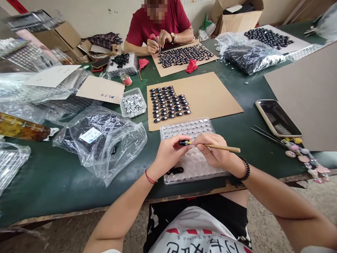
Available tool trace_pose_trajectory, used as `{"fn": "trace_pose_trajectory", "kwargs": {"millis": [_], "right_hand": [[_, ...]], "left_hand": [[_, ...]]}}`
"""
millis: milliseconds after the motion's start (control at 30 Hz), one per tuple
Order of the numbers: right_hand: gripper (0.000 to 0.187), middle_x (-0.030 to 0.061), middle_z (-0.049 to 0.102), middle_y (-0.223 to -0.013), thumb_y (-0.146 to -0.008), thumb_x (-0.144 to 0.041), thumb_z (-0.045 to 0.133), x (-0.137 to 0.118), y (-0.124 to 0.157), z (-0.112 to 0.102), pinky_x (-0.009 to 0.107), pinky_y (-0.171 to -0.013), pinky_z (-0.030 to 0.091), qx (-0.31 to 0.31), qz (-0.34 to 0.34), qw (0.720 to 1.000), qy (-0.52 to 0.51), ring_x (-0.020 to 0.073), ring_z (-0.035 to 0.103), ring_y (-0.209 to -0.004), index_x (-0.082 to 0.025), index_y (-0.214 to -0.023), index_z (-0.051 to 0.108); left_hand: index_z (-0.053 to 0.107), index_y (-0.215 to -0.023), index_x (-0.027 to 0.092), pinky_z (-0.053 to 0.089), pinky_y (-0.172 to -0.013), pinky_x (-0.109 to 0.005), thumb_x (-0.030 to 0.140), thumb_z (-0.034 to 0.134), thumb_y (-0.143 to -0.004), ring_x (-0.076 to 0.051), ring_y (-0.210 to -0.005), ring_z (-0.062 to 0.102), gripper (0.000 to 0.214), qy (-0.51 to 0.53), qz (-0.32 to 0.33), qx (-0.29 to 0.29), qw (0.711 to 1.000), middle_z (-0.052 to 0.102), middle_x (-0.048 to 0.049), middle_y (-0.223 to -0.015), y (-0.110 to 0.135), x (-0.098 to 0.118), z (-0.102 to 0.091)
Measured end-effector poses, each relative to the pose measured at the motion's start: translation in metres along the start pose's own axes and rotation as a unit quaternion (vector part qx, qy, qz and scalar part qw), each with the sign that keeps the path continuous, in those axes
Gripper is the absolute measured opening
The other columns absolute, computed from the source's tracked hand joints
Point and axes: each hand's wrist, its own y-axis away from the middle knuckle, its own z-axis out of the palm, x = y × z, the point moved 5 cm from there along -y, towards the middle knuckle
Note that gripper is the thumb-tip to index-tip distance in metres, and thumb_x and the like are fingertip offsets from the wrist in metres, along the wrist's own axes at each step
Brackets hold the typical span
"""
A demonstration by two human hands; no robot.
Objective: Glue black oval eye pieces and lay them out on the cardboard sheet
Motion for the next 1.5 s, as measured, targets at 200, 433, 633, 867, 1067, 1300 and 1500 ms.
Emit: {"fn": "trace_pose_trajectory", "kwargs": {"millis": [200,433,633,867,1067,1300,1500], "right_hand": [[0.016,0.0035,0.055,-0.066,-0.087,-0.020,0.039,-0.001,-0.001,0.000,0.026,-0.056,0.039,-0.002,-0.005,1.000,0.017,0.0131,0.049,-0.058,-0.017,-0.081,0.054],[0.014,0.0030,0.057,-0.067,-0.086,-0.020,0.040,-0.002,0.001,0.001,0.026,-0.057,0.038,-0.009,-0.013,0.999,0.037,0.0135,0.051,-0.059,-0.019,-0.082,0.053],[0.014,0.0025,0.058,-0.067,-0.086,-0.020,0.040,-0.004,0.000,0.002,0.026,-0.056,0.037,-0.020,-0.024,0.997,0.074,0.0127,0.049,-0.057,-0.019,-0.082,0.053],[0.013,0.0036,0.059,-0.068,-0.086,-0.018,0.041,-0.009,0.003,0.008,0.026,-0.056,0.038,-0.029,-0.054,0.995,0.085,0.0134,0.052,-0.058,-0.019,-0.080,0.053],[0.019,0.0007,0.053,-0.064,-0.089,-0.025,0.040,0.003,0.000,0.003,0.023,-0.052,0.041,0.018,0.077,0.986,-0.145,0.0096,0.048,-0.055,-0.018,-0.077,0.053],[0.028,-0.0042,0.048,-0.051,-0.087,-0.040,0.045,0.026,-0.002,0.011,0.016,-0.034,0.033,-0.023,0.296,0.831,-0.471,0.0057,0.042,-0.039,-0.016,-0.075,0.053],[0.039,-0.0039,0.044,-0.050,-0.088,-0.039,0.041,0.034,-0.004,0.004,0.018,-0.037,0.030,0.052,0.307,0.812,-0.494,0.0050,0.040,-0.041,-0.017,-0.056,0.039]], "left_hand": [[0.065,-0.094,0.019,0.048,-0.063,-0.023,0.030,0.064,-0.074,-0.012,-0.064,0.059,0.023,-0.003,0.001,0.001,1.000,0.068,-0.0029,-0.088,0.001,0.002,-0.001],[0.066,-0.092,0.019,0.047,-0.062,-0.024,0.027,0.065,-0.072,-0.013,-0.063,0.059,0.022,0.013,-0.002,0.008,1.000,0.068,-0.0032,-0.087,0.000,0.002,0.000],[0.066,-0.093,0.020,0.048,-0.064,-0.024,0.027,0.064,-0.072,-0.014,-0.068,0.061,0.022,0.028,0.000,0.016,0.999,0.068,-0.0036,-0.090,0.001,-0.001,0.000],[0.066,-0.089,0.019,0.045,-0.065,-0.023,0.020,0.059,-0.076,-0.014,-0.071,0.060,0.015,-0.006,0.002,0.019,1.000,0.067,-0.0032,-0.087,0.004,0.002,-0.001],[0.063,-0.085,0.015,0.041,-0.047,-0.021,0.027,0.062,-0.075,-0.010,-0.050,0.051,0.016,0.105,-0.062,-0.033,0.992,0.059,-0.0017,-0.064,0.008,0.003,0.006],[0.059,-0.075,0.015,0.046,-0.047,-0.021,0.027,0.070,-0.068,-0.010,-0.048,0.052,0.018,0.212,-0.128,-0.082,0.965,0.055,0.0005,-0.059,0.011,0.000,0.017],[0.060,-0.080,0.015,0.047,-0.047,-0.019,0.029,0.067,-0.071,-0.009,-0.048,0.054,0.018,0.239,-0.138,-0.073,0.958,0.057,0.0006,-0.060,0.011,0.001,0.014]]}}
